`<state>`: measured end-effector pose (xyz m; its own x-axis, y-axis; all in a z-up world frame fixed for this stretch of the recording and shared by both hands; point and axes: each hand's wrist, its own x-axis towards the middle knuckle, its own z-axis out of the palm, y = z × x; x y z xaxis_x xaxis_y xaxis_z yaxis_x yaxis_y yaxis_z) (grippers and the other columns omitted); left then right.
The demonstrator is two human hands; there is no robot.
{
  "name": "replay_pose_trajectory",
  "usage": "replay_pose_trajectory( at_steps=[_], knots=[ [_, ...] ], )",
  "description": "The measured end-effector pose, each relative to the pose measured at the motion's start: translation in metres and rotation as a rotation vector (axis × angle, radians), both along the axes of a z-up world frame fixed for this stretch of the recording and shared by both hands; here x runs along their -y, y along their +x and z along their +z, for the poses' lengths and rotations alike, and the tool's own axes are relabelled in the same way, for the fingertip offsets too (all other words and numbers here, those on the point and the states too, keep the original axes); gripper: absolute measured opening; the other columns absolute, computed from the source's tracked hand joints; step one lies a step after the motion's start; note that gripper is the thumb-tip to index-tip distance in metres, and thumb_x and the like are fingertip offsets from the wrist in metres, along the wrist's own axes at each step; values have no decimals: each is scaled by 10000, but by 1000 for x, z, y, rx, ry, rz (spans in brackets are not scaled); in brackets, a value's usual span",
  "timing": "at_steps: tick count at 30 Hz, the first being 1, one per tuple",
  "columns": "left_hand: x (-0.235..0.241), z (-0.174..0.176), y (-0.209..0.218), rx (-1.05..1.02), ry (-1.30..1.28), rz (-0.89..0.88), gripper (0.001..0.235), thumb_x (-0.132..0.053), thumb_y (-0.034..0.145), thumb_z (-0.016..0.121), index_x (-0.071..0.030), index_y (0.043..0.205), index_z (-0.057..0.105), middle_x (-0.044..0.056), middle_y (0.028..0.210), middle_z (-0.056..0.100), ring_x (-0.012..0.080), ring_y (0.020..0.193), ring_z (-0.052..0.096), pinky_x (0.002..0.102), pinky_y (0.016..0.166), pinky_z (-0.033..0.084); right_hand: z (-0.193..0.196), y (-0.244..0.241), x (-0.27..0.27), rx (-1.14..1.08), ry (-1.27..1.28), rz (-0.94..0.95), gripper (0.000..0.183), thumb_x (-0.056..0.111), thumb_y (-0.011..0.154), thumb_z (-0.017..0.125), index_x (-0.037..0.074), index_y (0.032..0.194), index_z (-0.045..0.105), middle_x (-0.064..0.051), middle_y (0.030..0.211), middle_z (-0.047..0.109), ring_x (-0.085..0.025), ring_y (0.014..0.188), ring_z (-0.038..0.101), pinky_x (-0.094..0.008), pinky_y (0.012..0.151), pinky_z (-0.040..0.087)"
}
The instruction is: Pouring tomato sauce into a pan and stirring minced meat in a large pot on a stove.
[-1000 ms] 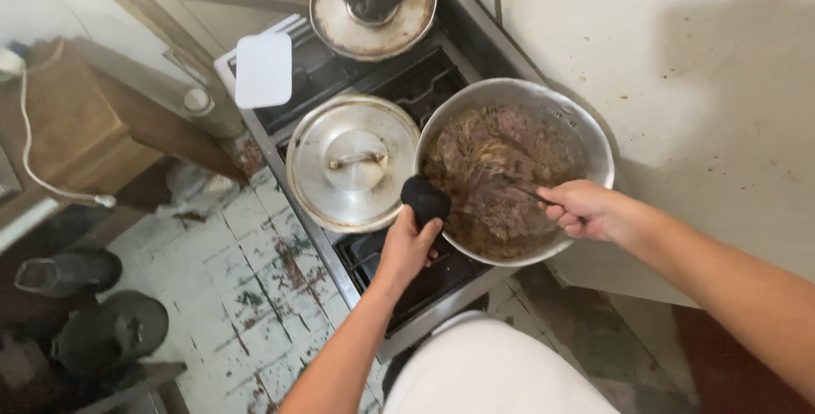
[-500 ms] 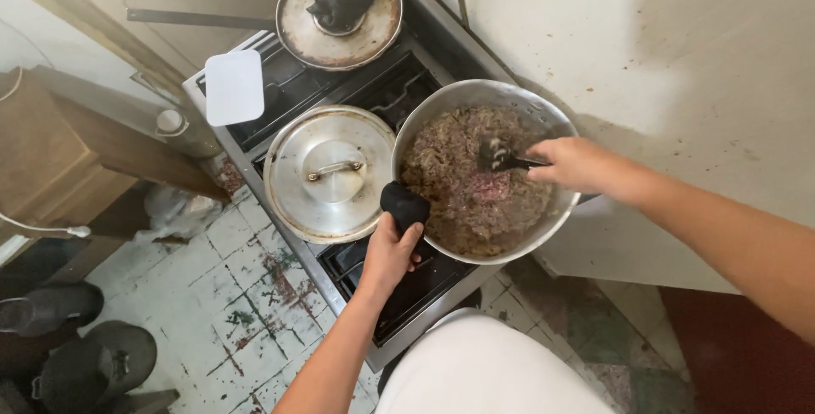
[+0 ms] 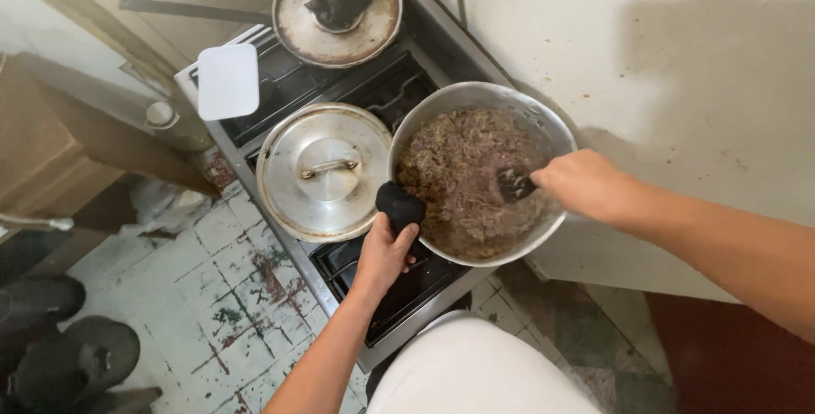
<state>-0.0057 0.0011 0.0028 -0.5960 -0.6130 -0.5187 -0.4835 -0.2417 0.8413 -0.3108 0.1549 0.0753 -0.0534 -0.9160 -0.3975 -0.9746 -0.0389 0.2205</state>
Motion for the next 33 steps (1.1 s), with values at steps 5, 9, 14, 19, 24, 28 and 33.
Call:
replay_pose_trajectory(
  at_steps=[5, 9, 14, 19, 24, 28, 33],
  knots=[
    [-1, -20, 2, -7, 13, 3, 291, -306, 994, 674, -47, 1031, 545, 162, 637, 704, 212, 500, 664, 305, 527, 564, 32, -15, 23, -119, 44, -78, 154, 158, 905, 638, 120, 818, 759, -127, 719, 749, -286, 757, 776, -426, 647, 625],
    [-2, -35, 0, -24, 16, 25, 289, -294, 986, 683, -51, 1038, 535, 157, 642, 708, 205, 489, 671, 288, 474, 570, 23, -13, 73, 60, 133, -365, 344, 364, 990, 540, 232, 1272, 685, -156, 1030, 794, -348, 981, 775, -486, 814, 617],
    [-1, -24, 0, -69, 51, 71, 275, -216, 975, 687, -10, 1060, 527, 214, 710, 703, 218, 547, 711, 278, 460, 604, -3, 40, 92, 246, 50, -392, 364, 219, 1010, 496, 202, 1347, 634, -181, 1069, 780, -348, 1042, 751, -476, 873, 609],
    [-4, -19, 1, -117, 53, 82, 287, -180, 987, 671, 44, 1087, 521, 202, 751, 661, 226, 586, 705, 271, 455, 608, -39, 44, 44, 128, 201, -64, 446, 77, 969, 518, 166, 1398, 606, -138, 1017, 790, -259, 904, 775, -404, 775, 649],
    [-4, -22, -5, -133, 71, 98, 298, -171, 972, 682, 55, 1072, 516, 214, 754, 652, 240, 540, 699, 278, 418, 606, 7, 27, 48, 93, 298, -106, 282, 230, 954, 592, 186, 1204, 716, -126, 991, 797, -287, 962, 774, -452, 845, 629],
    [-7, -5, -2, -112, 58, 119, 292, -173, 974, 683, 54, 1064, 522, 210, 744, 647, 252, 542, 709, 282, 408, 605, 4, -2, 89, 241, 96, -362, 303, 242, 981, 537, 202, 1190, 751, -134, 1040, 798, -346, 1024, 757, -516, 850, 606],
    [-7, -26, -1, -107, 31, 101, 310, -204, 986, 687, 52, 1053, 523, 222, 738, 674, 253, 526, 716, 281, 395, 609, -39, 10, 105, 314, -23, -399, 315, 204, 963, 554, 71, 1194, 720, -232, 1024, 768, -415, 975, 743, -544, 828, 592]
  ],
)
